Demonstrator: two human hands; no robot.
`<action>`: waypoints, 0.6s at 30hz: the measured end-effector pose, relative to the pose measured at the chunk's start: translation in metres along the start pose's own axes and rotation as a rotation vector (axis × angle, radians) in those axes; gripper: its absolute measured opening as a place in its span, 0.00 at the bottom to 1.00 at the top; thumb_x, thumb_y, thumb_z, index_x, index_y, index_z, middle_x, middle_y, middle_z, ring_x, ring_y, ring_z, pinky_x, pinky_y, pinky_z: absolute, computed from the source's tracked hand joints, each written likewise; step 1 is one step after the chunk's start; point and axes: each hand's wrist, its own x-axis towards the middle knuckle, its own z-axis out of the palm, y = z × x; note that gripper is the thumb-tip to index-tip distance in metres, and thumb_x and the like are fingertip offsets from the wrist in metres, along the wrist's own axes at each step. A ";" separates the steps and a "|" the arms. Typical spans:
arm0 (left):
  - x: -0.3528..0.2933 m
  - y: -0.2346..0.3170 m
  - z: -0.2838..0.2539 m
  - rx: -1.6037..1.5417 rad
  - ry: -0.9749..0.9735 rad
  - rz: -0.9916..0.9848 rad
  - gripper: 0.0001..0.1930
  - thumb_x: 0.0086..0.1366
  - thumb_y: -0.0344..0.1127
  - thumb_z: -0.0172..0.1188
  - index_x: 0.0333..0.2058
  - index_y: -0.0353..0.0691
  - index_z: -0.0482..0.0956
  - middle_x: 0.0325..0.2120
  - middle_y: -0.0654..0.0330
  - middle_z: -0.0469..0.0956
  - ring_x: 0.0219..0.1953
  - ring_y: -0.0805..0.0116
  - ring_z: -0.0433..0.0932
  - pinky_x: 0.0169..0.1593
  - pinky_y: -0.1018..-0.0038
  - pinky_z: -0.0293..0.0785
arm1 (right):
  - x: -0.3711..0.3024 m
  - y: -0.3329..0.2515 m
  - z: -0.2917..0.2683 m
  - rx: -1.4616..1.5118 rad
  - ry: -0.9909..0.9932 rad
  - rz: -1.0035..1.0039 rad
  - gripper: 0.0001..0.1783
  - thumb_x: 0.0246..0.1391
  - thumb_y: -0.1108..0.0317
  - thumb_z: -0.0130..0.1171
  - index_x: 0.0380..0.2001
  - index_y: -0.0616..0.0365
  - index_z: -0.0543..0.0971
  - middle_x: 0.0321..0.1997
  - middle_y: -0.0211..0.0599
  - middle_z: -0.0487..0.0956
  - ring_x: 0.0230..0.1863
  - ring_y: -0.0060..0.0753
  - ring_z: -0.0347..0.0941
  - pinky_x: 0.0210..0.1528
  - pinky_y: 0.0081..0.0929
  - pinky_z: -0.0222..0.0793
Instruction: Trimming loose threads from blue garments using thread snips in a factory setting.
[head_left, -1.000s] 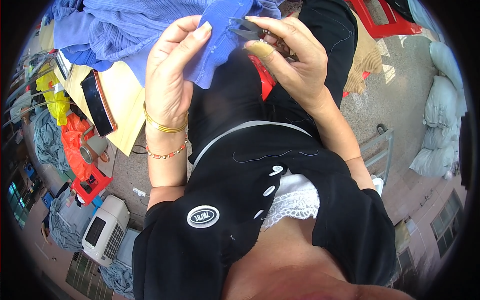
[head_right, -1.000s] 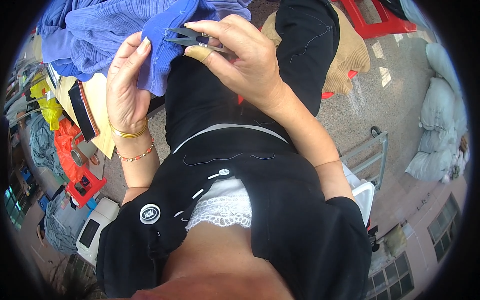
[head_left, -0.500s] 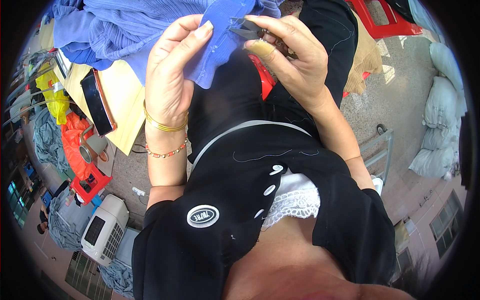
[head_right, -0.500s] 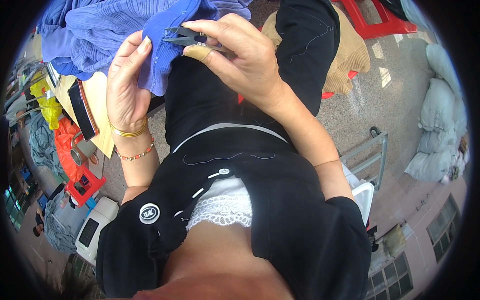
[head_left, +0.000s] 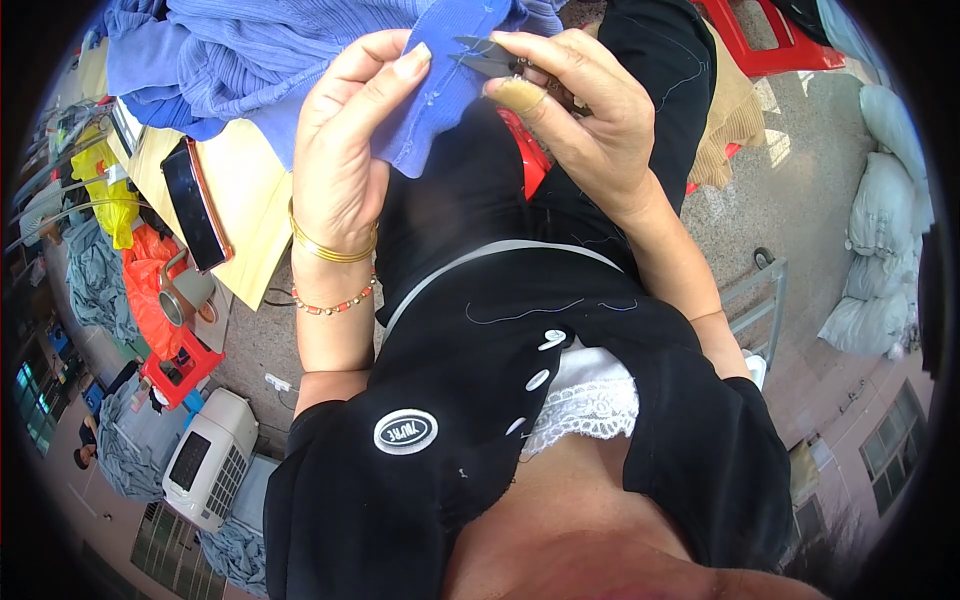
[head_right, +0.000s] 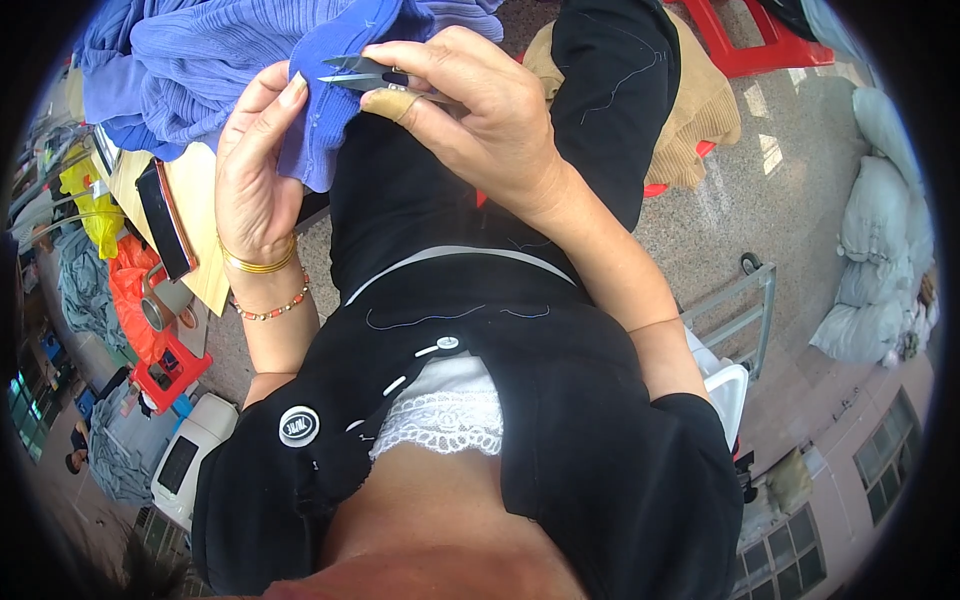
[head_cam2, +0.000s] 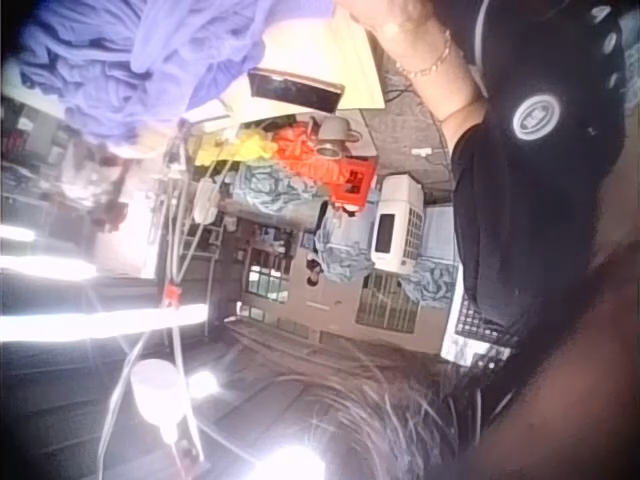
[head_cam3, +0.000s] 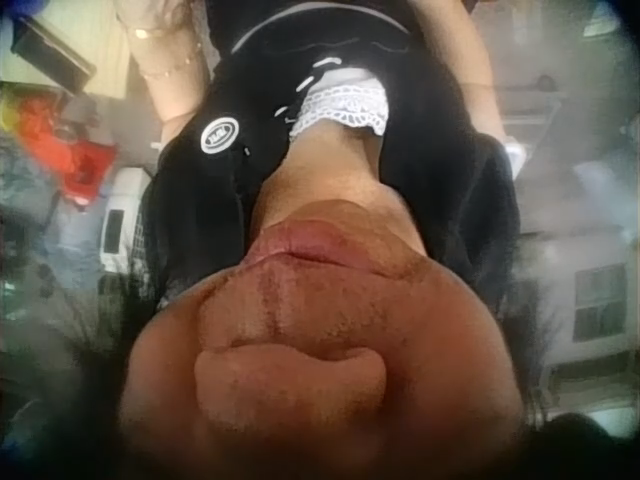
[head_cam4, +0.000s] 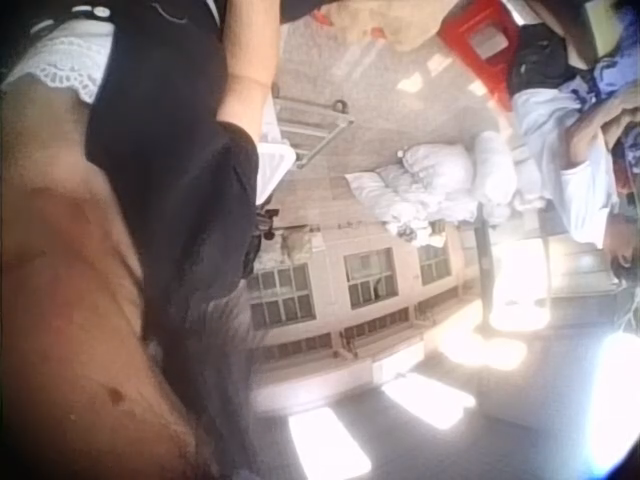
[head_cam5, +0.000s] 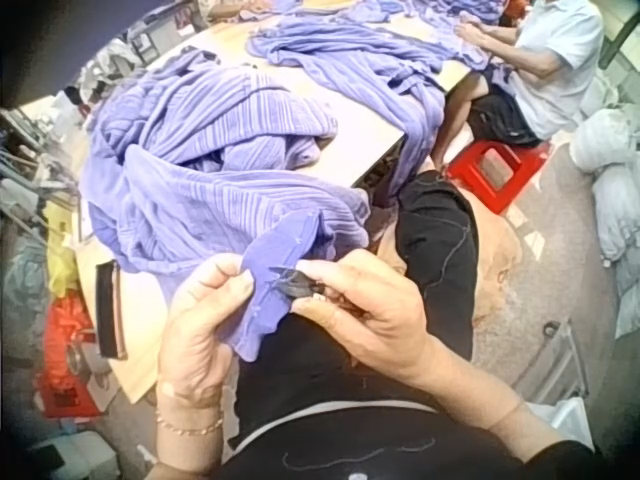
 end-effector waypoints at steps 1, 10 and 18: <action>0.000 0.000 0.000 0.004 0.002 -0.001 0.11 0.69 0.29 0.62 0.48 0.35 0.80 0.41 0.59 0.85 0.43 0.75 0.83 0.49 0.79 0.77 | 0.000 0.000 -0.001 -0.018 -0.012 -0.006 0.20 0.48 0.70 0.75 0.47 0.58 0.85 0.24 0.28 0.72 0.25 0.20 0.68 0.25 0.19 0.62; 0.001 0.000 -0.001 -0.007 -0.012 -0.002 0.10 0.69 0.29 0.62 0.48 0.35 0.80 0.41 0.59 0.85 0.43 0.75 0.83 0.49 0.80 0.77 | 0.004 -0.004 -0.005 -0.037 -0.021 -0.036 0.18 0.51 0.72 0.73 0.46 0.62 0.86 0.27 0.31 0.78 0.26 0.21 0.71 0.28 0.17 0.63; 0.001 -0.001 -0.001 0.012 0.007 -0.004 0.10 0.69 0.28 0.62 0.47 0.35 0.81 0.41 0.61 0.84 0.43 0.76 0.82 0.50 0.80 0.76 | 0.008 0.003 -0.012 -0.036 -0.004 -0.039 0.18 0.49 0.71 0.74 0.45 0.59 0.85 0.27 0.30 0.77 0.24 0.19 0.72 0.25 0.17 0.65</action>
